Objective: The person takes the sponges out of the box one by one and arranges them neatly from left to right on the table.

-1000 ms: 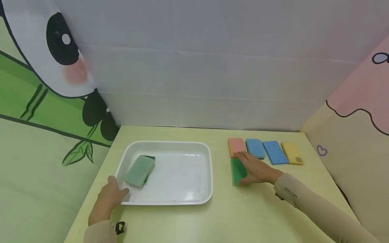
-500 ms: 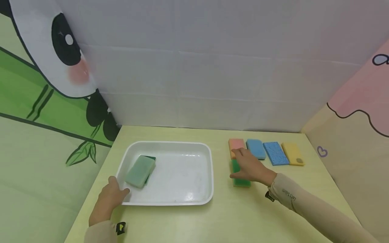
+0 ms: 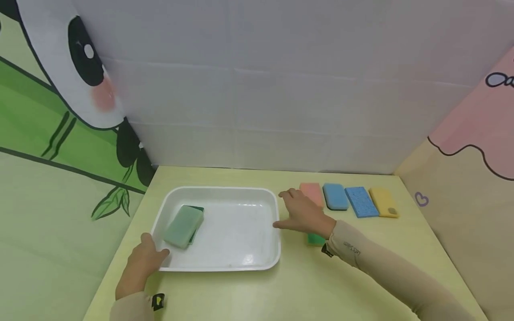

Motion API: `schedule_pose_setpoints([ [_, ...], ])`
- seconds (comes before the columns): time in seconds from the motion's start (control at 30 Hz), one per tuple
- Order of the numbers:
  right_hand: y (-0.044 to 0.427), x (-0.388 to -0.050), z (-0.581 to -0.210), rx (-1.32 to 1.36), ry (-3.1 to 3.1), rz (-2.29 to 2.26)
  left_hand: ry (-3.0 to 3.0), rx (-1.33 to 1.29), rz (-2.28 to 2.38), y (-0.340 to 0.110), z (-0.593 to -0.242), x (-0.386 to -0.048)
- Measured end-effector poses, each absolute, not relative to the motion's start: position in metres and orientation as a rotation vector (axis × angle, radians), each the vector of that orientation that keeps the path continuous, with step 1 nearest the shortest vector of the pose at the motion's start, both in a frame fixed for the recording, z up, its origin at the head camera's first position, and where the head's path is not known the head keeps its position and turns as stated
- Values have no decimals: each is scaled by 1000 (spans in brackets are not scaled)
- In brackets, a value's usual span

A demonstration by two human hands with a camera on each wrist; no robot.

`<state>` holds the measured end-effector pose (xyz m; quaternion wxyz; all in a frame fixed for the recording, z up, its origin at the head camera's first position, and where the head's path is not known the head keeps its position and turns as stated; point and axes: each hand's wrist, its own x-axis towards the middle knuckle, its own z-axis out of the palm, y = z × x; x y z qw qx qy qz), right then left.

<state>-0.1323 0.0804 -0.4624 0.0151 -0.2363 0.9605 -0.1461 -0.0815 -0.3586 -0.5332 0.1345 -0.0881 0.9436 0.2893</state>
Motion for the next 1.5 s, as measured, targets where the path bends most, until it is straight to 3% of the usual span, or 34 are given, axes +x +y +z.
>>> schedule_pose_setpoints([
  [0.53, -42, -151, -457, -852, 2965, -186, 2742, -259, 855, -353, -535, -82],
  [0.87, -108, -158, -482, -843, 2936, -72, 2744, -272, 885, -343, -534, -83],
  [1.5, -159, -157, -520, -694, 2960, -75, 2795, -218, 894, -320, -544, -90],
])
